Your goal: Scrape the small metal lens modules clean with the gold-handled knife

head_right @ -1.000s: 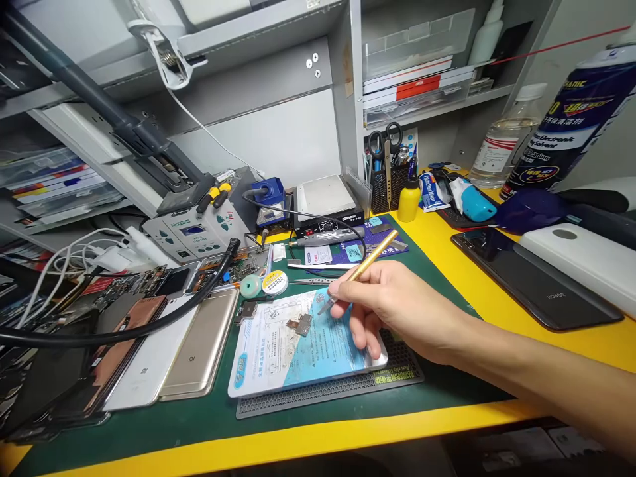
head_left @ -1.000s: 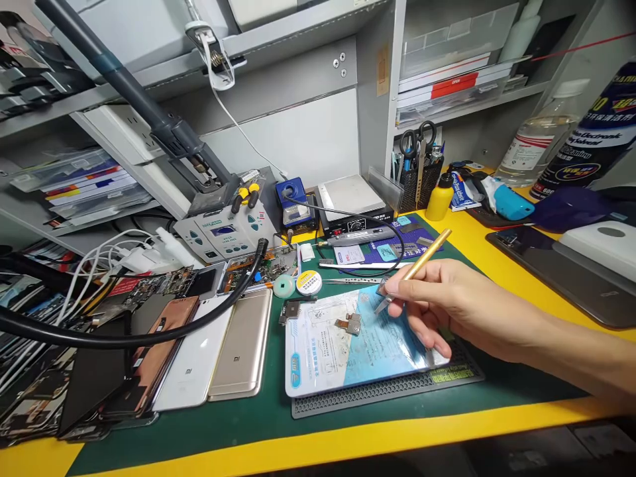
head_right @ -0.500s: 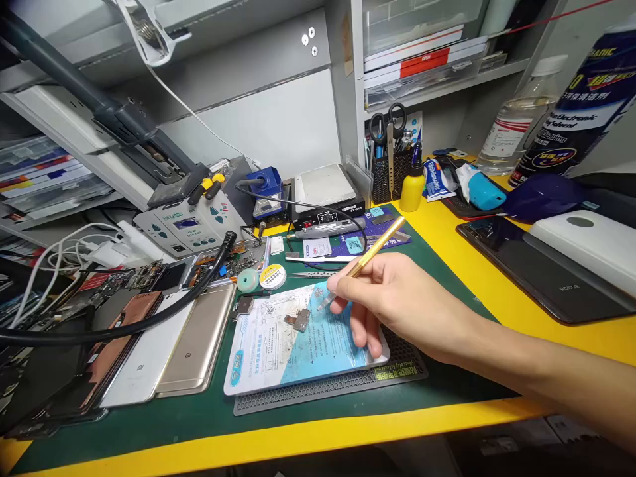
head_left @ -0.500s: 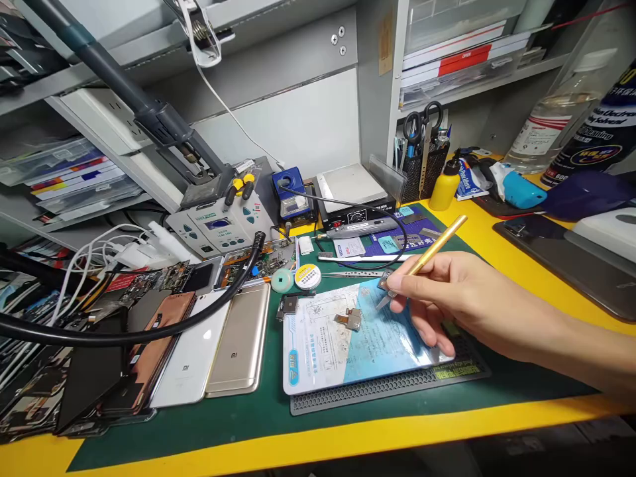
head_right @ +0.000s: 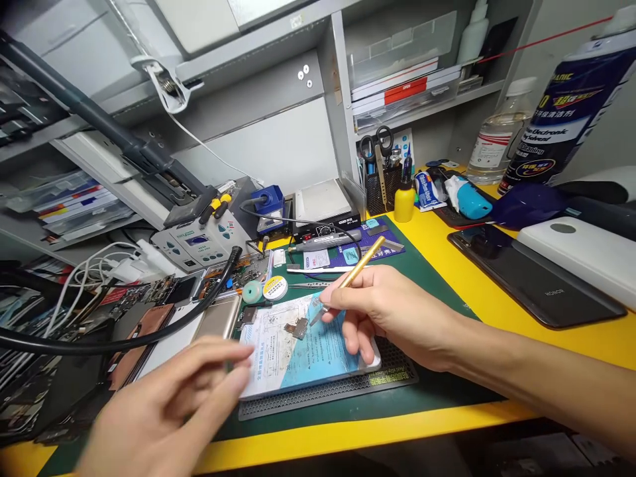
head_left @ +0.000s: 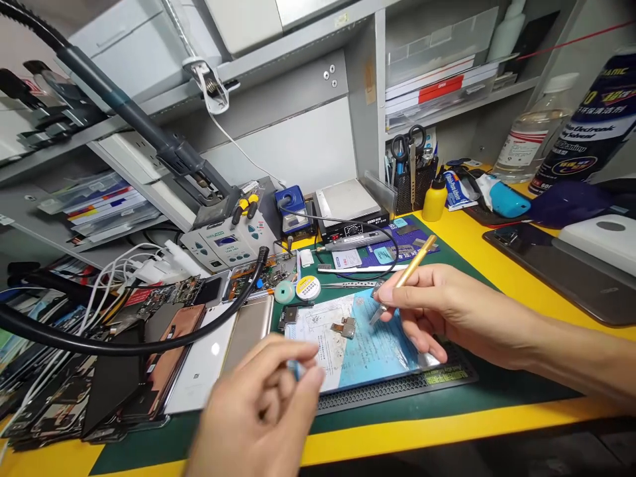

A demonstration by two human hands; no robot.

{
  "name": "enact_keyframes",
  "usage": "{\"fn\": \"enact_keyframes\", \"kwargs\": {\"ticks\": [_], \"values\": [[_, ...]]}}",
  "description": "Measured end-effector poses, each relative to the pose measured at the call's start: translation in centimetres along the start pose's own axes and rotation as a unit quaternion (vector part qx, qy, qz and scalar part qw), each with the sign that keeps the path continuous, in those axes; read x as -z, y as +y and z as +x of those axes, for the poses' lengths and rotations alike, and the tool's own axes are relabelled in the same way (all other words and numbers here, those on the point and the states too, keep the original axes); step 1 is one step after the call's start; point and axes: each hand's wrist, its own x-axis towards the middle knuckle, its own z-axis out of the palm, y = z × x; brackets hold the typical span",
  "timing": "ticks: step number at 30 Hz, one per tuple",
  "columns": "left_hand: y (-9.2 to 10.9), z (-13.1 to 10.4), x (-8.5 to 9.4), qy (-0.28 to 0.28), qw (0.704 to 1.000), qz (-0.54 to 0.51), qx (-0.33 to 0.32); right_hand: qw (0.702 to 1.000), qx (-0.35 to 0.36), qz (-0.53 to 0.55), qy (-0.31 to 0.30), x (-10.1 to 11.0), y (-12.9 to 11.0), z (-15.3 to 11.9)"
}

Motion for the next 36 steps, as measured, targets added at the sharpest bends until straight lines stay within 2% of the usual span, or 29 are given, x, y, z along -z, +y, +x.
{"fn": "enact_keyframes", "kwargs": {"ticks": [1,4,6,9,15,18,27,32,36], "values": [[1.2,1.4,-0.7,-0.051,0.997,-0.047,0.03,1.0,0.002,0.003,-0.005,0.0,0.0,0.0],[3.8,4.9,-2.5,-0.113,0.976,-0.137,0.123,0.999,0.014,0.009,-0.027,0.1,0.0,-0.1],[4.6,6.2,-3.2,-0.141,0.961,-0.177,0.158,0.999,0.031,0.007,-0.036,0.3,0.1,-0.2],[4.7,6.9,-3.3,-0.155,0.95,-0.211,0.167,0.997,0.069,-0.014,-0.036,0.5,0.2,-0.2],[4.0,6.5,-2.5,-0.151,0.944,-0.252,0.15,0.99,0.127,-0.043,-0.046,0.5,0.3,-0.5],[4.0,6.1,-2.3,-0.13,0.947,-0.263,0.133,0.988,0.142,-0.038,-0.047,0.2,0.4,-0.6],[4.1,5.7,-2.7,-0.092,0.938,-0.304,0.138,0.987,0.158,-0.011,-0.033,-0.2,0.4,-0.5],[4.0,5.7,-3.2,-0.045,0.946,-0.297,0.125,0.987,0.157,-0.013,-0.015,0.0,0.6,-0.5],[4.2,5.8,-3.4,-0.046,0.943,-0.304,0.129,0.987,0.157,-0.015,0.004,0.0,0.7,-0.6]]}}
